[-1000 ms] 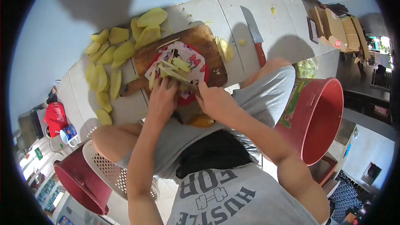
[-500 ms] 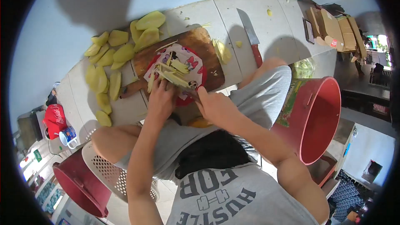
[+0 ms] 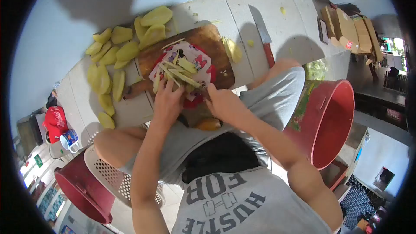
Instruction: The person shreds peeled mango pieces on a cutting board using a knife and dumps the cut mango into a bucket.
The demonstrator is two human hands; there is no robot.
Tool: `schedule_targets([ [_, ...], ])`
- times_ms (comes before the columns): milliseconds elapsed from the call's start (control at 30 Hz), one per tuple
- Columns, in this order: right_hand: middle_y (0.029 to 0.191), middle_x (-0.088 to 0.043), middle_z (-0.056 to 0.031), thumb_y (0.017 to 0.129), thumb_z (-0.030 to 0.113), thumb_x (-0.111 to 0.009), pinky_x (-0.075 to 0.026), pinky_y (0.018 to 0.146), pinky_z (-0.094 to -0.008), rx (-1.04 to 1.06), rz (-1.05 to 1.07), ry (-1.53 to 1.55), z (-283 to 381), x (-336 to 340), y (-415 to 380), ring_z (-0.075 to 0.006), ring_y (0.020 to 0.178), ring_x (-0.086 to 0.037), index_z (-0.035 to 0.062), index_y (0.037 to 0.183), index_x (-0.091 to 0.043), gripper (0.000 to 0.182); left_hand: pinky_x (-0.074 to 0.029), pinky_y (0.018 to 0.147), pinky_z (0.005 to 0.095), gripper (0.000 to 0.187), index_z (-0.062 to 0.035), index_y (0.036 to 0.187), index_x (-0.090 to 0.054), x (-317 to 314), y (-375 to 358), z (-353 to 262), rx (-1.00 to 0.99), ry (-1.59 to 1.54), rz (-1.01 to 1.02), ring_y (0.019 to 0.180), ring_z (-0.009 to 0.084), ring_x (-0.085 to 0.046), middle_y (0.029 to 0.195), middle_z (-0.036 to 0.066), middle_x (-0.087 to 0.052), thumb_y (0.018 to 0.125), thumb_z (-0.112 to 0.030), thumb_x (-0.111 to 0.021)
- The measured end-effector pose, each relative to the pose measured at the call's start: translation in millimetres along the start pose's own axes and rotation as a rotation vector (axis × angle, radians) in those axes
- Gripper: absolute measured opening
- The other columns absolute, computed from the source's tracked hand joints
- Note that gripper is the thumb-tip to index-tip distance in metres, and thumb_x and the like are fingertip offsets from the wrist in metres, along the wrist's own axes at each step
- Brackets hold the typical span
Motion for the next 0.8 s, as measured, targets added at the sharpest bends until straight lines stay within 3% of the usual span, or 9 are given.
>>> schedule_targets([
  [200,0.070,-0.064,-0.0254,0.096,0.020,-0.059,-0.052,0.060,-0.0551,-0.033,0.094,0.000,30,34,-13,-0.0462,0.068,-0.065,-0.0002,0.104,-0.045,0.026,-0.046,0.104,0.0515,0.031,-0.0071,0.108,-0.071,-11,-9,12,0.029,-0.001,0.044,0.120,0.0463,-0.052,0.125,0.022,-0.058,0.076,-0.006,-0.072],
  [333,0.070,-0.063,-0.0258,0.097,0.021,-0.059,-0.052,0.060,-0.0561,0.060,-0.005,0.078,6,0,-1,-0.0468,0.068,-0.065,0.0000,0.103,-0.045,0.026,-0.047,0.103,0.0495,0.028,-0.0070,0.104,-0.072,-9,-5,9,0.023,0.012,0.033,0.121,0.0452,-0.051,0.123,0.021,-0.059,0.076,-0.007,-0.073],
  [633,0.069,-0.063,-0.0259,0.096,0.020,-0.059,-0.052,0.061,-0.0549,-0.013,0.094,0.056,27,23,-9,-0.0470,0.067,-0.065,-0.0010,0.102,-0.046,0.026,-0.046,0.103,0.0498,0.030,-0.0054,0.101,-0.072,-11,-6,15,-0.066,0.035,0.002,0.119,0.0450,-0.052,0.123,0.021,-0.059,0.071,-0.005,-0.073],
  [700,0.073,-0.067,-0.0227,0.097,0.026,-0.059,-0.056,0.062,-0.0528,0.025,0.036,0.018,10,-5,3,-0.0431,0.070,-0.069,0.0018,0.112,-0.048,0.031,-0.046,0.103,0.0499,0.031,-0.0053,0.101,-0.072,-7,-6,9,-0.061,0.005,0.000,0.119,0.0450,-0.052,0.123,0.021,-0.059,0.070,-0.005,-0.072],
  [800,0.072,-0.067,-0.0217,0.097,0.026,-0.059,-0.057,0.061,-0.0513,0.013,0.038,-0.024,10,-9,2,-0.0420,0.069,-0.069,0.0008,0.112,-0.048,0.031,-0.047,0.103,0.0504,0.029,-0.0055,0.100,-0.073,-1,-3,7,0.007,0.010,0.009,0.119,0.0440,-0.052,0.123,0.021,-0.059,0.071,-0.004,-0.072],
])
Point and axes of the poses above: each hand's wrist, its own y-axis towards the middle knuckle, its own x-axis out of the back of the hand, z = x × y, the point moved 3 cm from there along y, towards the middle knuckle
